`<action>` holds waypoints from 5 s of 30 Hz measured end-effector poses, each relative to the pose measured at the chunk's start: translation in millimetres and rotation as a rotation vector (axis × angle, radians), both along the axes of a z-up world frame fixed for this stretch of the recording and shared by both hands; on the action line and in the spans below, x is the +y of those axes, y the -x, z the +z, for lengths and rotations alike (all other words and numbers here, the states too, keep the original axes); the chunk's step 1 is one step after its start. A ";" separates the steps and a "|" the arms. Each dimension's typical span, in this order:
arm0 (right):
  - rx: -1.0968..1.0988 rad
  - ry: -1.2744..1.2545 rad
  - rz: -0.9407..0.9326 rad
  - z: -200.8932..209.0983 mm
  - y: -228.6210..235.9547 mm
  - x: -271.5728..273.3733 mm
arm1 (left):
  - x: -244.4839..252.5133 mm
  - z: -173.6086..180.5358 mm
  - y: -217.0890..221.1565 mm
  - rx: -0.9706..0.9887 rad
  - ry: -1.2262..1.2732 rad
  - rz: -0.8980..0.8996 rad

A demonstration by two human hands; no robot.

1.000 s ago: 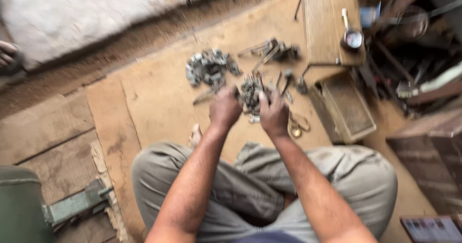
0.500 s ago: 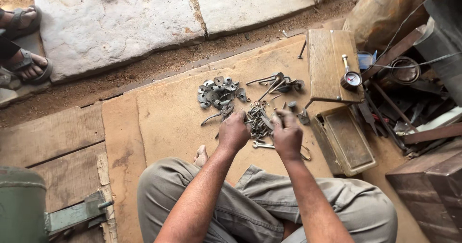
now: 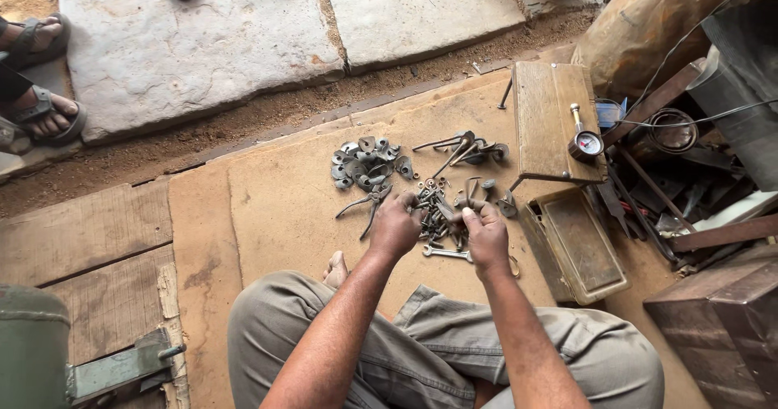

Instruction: The person manipulates small metal mechanical components and fasteners by hand, using pliers and a wrench to assemble or disassemble a small metal assembly on a piece of cardboard.

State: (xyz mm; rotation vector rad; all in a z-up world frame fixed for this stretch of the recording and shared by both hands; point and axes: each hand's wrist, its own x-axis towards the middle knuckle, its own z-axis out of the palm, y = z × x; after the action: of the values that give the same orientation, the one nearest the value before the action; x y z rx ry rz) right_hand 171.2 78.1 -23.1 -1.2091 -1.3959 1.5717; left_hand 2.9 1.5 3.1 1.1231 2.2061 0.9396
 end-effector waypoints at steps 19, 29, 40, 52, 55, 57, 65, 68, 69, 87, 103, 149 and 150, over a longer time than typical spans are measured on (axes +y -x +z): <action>0.402 -0.188 0.035 71.3 6.7 -15.7 | 2.6 -4.9 -2.0 -0.529 -0.199 -0.126; 0.338 -0.179 0.020 68.4 9.5 -21.2 | 0.8 7.2 -2.4 -0.410 -0.137 -0.110; 0.295 -0.159 -0.037 65.0 9.0 -19.9 | 0.4 4.9 -2.6 -0.471 -0.138 -0.105; 0.293 -0.139 -0.046 59.9 9.8 -19.8 | 0.0 4.6 -1.9 -0.390 -0.149 -0.116; 0.264 -0.250 -0.042 56.5 10.5 -19.7 | 0.2 3.4 -2.0 -0.357 -0.167 -0.125; 0.243 -0.276 -0.019 54.2 10.0 -19.2 | -0.1 2.7 -1.5 -0.319 -0.173 -0.129; 0.172 -0.246 -0.010 49.1 4.4 -11.6 | -2.7 6.5 -2.4 -0.157 -0.122 -0.172; 0.186 -0.250 0.001 47.8 5.3 -9.7 | -4.1 8.1 -4.3 -0.151 -0.108 -0.172; 0.201 -0.222 0.012 48.3 3.7 -8.3 | -4.7 8.6 -5.9 -0.157 -0.094 -0.171; 0.368 0.044 -0.015 61.4 -7.2 2.2 | -7.7 20.9 -4.2 -0.189 -0.283 -0.264; 0.492 0.125 0.113 75.2 -6.9 2.0 | -0.9 -4.4 -1.0 -0.870 -0.193 -0.247; 0.728 0.232 -0.043 52.6 -8.4 9.8 | -0.7 3.0 0.7 -0.807 -0.189 -0.285; 0.722 0.227 -0.037 56.1 -8.2 8.6 | -1.0 2.3 0.6 -0.839 -0.188 -0.281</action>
State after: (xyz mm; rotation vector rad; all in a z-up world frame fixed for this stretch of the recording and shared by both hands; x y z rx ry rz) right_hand 179.4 86.7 33.0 -0.6565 -0.7375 1.9112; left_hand 2.3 0.5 5.4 0.8551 1.2757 1.2187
